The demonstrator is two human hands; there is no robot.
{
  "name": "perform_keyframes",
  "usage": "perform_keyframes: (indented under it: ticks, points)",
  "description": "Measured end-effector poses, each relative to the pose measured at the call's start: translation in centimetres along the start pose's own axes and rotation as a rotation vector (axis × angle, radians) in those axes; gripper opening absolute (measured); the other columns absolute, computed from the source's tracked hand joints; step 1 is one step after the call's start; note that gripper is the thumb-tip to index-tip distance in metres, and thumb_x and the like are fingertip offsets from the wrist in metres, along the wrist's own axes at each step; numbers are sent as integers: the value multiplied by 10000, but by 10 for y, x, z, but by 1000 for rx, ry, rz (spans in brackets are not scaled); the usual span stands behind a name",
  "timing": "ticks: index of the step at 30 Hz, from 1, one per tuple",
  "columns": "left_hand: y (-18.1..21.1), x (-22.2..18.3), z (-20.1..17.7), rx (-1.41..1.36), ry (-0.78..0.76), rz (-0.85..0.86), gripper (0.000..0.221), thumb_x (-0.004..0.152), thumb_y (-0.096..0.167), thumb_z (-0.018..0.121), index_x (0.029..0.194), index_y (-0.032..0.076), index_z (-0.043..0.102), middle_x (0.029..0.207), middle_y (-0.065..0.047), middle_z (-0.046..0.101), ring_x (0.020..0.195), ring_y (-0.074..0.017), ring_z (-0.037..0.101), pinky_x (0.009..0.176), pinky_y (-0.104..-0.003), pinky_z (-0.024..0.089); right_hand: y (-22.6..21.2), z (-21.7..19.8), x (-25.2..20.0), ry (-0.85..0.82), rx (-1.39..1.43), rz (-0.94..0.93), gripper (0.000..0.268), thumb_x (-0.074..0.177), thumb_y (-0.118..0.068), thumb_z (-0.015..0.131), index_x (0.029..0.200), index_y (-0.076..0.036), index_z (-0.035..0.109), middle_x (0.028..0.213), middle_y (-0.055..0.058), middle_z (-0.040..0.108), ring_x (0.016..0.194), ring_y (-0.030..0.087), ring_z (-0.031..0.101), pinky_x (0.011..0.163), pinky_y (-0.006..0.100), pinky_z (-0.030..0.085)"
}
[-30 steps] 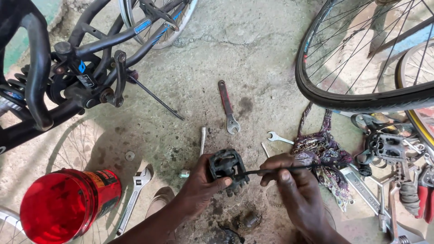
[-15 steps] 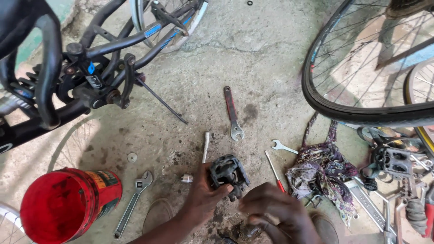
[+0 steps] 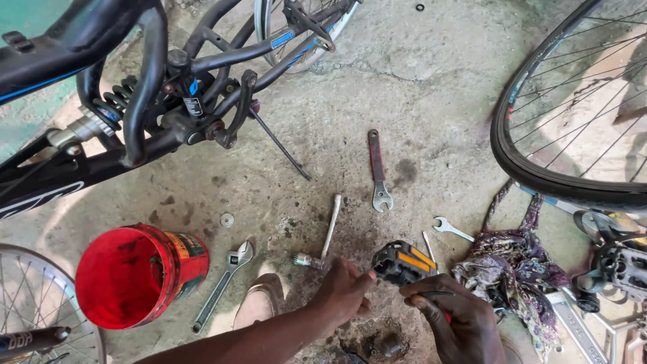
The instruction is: The person is disassembling a bicycle pedal using a screwdriver and other hand tools to remove internal components.
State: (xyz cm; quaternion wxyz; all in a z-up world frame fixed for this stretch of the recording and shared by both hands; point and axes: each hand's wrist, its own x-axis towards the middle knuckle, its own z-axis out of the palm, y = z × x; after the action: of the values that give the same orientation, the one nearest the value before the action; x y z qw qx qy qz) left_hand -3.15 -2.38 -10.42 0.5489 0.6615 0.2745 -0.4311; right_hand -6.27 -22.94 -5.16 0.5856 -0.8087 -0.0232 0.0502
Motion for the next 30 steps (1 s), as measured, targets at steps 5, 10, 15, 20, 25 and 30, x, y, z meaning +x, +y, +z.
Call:
perform_keyframes:
  ticks: [5,10,15,20,25,30]
  points:
    - [-9,16,0,-315,-319,-85,670,1126,539,337,1069,-59,632,858,-154,685,668,-233,686,667,-356,635,2,-2,-2,-21,-19,-39,166,853,-124,694,831,-42,837,837,46,841,720,129,777,645,261,632]
    - [-10,14,-7,-241,-312,268,438,1085,360,508,1116,-70,588,785,-130,647,561,-193,611,521,-317,585,-2,3,-5,9,41,-33,179,848,-146,706,849,-40,850,784,49,839,677,119,782,639,247,642]
    - [-4,-17,-12,583,-94,883,473,900,34,705,1339,21,529,1124,-122,564,1083,-264,586,946,-411,517,-3,5,-12,30,505,41,193,869,-37,712,959,121,776,943,205,747,836,295,834,801,371,698]
    - [-5,-12,-6,587,-30,835,509,869,195,750,1324,88,546,1248,-144,430,1203,-322,509,986,-482,512,-12,-2,-6,86,519,-44,98,760,-11,806,842,33,773,968,173,757,823,243,806,784,335,699]
    - [6,-11,-3,470,-74,906,315,855,180,775,1102,37,643,1186,-121,511,1135,-301,593,1042,-499,523,-28,-6,1,39,449,-154,111,785,-117,813,789,-19,760,842,106,726,685,143,747,659,257,692]
    - [13,-19,3,619,-98,903,288,843,50,785,1039,185,624,1152,12,571,993,-187,671,905,-353,647,-42,-3,-3,6,686,-98,102,858,-38,763,835,41,703,802,162,681,607,221,739,560,315,710]
